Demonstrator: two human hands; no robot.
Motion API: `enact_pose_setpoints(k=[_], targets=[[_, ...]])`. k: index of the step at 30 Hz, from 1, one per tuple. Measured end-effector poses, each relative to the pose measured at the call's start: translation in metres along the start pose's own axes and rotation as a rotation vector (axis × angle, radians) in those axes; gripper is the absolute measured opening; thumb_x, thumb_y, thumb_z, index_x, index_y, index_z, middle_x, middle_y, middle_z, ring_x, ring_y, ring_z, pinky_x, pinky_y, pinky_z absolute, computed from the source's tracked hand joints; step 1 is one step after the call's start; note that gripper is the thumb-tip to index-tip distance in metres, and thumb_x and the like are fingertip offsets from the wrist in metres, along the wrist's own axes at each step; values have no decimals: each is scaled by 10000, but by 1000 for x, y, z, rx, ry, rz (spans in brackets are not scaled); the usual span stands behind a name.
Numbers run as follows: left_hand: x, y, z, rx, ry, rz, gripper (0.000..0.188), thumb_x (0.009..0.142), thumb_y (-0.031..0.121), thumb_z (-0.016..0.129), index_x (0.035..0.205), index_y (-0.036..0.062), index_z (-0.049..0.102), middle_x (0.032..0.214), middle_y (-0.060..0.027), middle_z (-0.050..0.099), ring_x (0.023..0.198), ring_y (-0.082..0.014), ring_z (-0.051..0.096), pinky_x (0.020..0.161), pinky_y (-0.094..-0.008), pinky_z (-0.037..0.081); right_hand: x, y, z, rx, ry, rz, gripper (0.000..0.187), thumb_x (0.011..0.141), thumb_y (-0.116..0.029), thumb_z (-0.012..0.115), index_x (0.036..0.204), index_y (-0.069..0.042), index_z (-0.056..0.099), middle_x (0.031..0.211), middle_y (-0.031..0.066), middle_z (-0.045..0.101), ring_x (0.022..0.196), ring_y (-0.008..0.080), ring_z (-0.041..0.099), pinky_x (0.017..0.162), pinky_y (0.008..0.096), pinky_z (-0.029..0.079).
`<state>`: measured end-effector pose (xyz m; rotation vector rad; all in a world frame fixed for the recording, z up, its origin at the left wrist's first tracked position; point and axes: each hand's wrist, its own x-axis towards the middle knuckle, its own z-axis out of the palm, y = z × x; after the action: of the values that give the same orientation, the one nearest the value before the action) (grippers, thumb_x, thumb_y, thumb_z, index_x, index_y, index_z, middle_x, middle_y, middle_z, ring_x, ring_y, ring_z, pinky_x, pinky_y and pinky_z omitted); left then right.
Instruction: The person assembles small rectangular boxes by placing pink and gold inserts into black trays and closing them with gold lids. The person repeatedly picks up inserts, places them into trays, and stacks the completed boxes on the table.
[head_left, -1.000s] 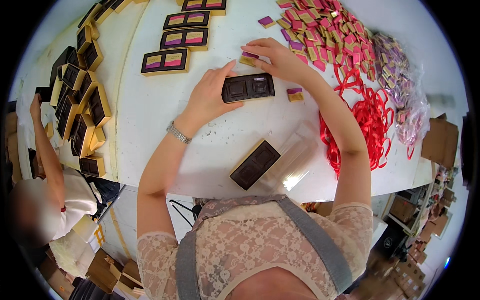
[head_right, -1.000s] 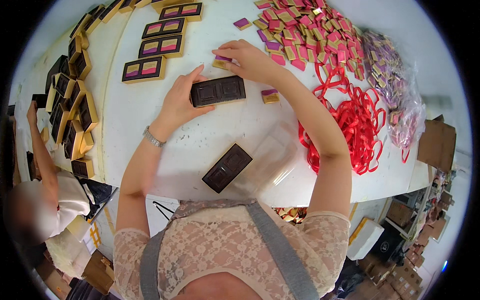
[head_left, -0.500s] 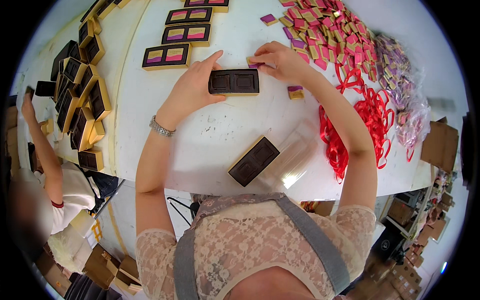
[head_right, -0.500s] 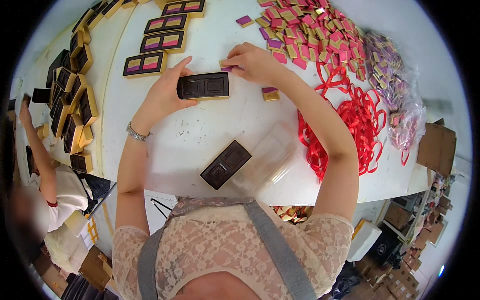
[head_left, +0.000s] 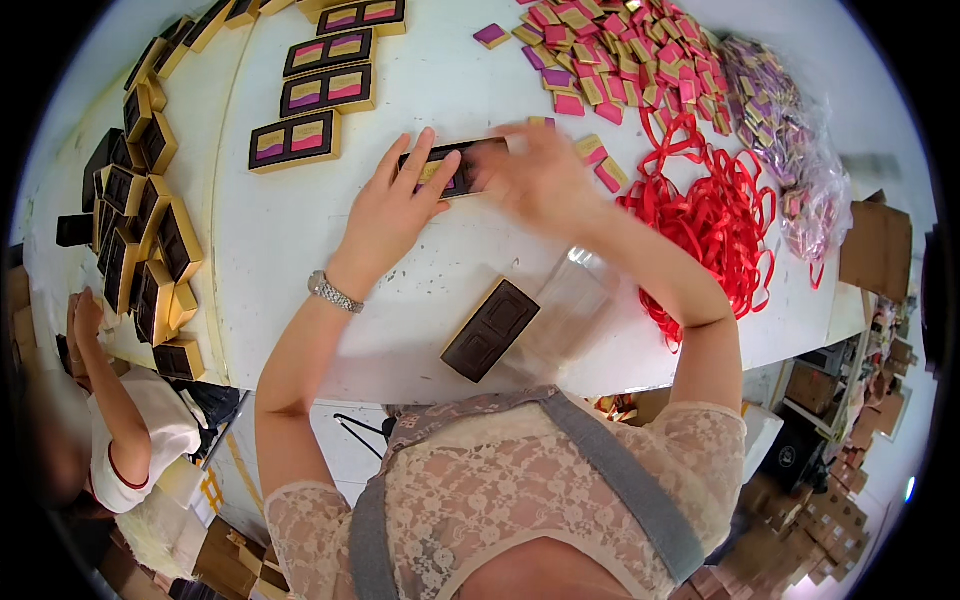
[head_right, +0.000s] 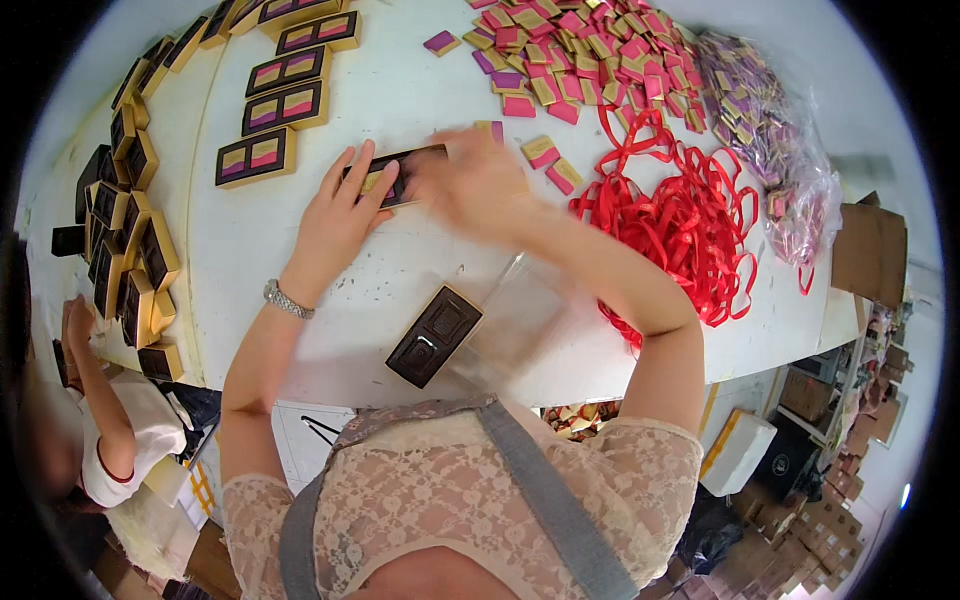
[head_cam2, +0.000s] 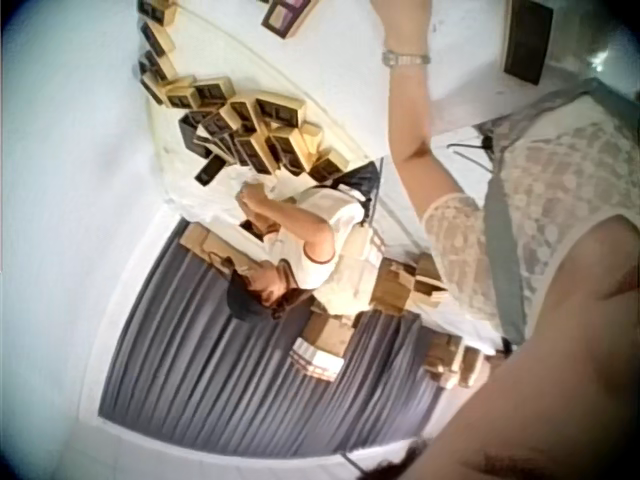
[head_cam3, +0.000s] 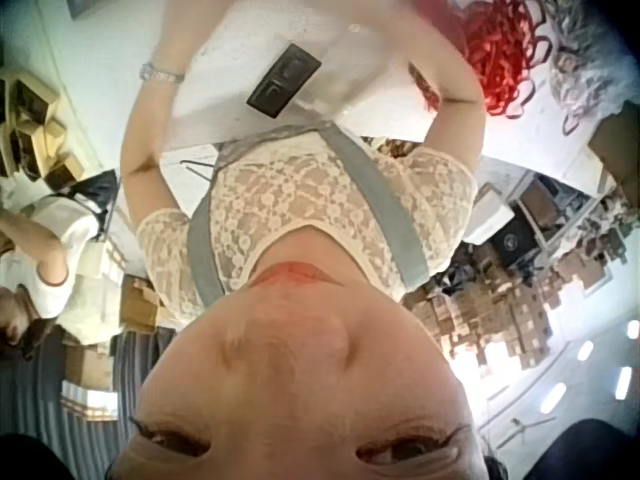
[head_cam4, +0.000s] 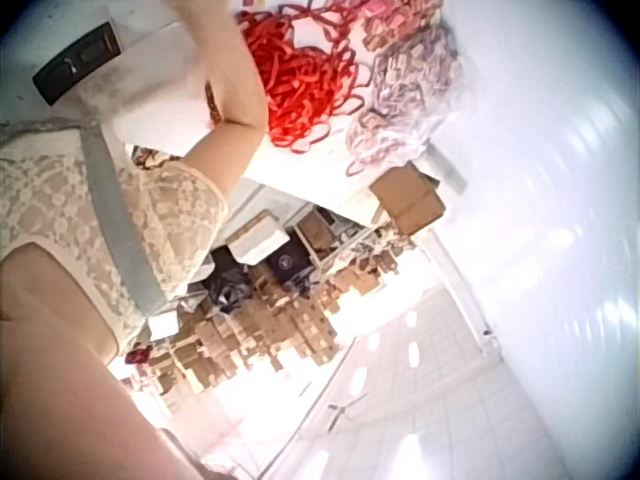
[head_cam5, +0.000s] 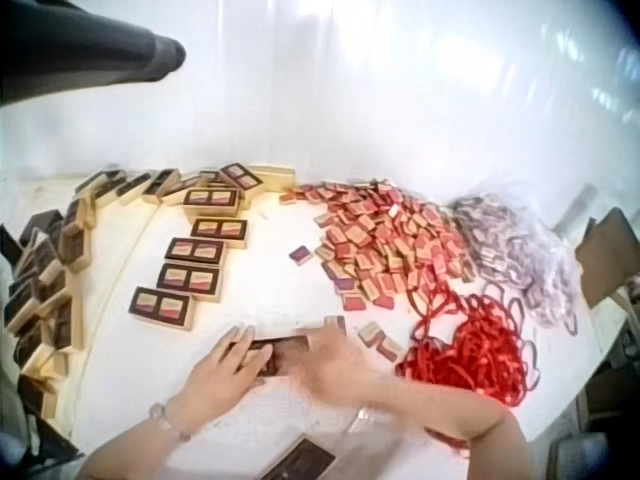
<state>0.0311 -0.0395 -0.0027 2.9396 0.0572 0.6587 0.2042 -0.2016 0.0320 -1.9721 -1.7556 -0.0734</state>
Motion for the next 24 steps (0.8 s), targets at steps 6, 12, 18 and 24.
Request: enact_pose_setpoints(k=[6,12,18,24], targets=[[9,4,1,-44,-6,-19,607,772,259,783,1333,170,571,1447,-88,477,1192,-298,522,866,-339,562,-6,128,-17,-481,158,-30,268,822,-156,710,1085,-101,699,878,36,704,847,242,631,694,358,542],[5,1,-5,-63,-12,-86,634,804,234,757,1387,147,523,1480,-93,445,1229,-308,496,952,-365,517,32,35,-38,575,70,619,209,871,-103,676,1065,-62,738,861,44,733,723,81,665,644,219,507],[9,3,-4,-72,6,-102,604,813,228,752,1372,138,541,1472,-95,456,1236,-307,500,945,-365,517,13,5,11,43,245,244,196,797,-148,783,980,-87,748,749,49,689,664,140,633,641,268,525],[5,0,-8,-75,23,-90,606,784,244,771,1341,126,564,1447,-96,480,1224,-292,513,947,-367,513,20,13,-10,-26,116,-276,333,779,-266,784,1055,-89,725,1064,87,692,1003,249,628,832,373,525]])
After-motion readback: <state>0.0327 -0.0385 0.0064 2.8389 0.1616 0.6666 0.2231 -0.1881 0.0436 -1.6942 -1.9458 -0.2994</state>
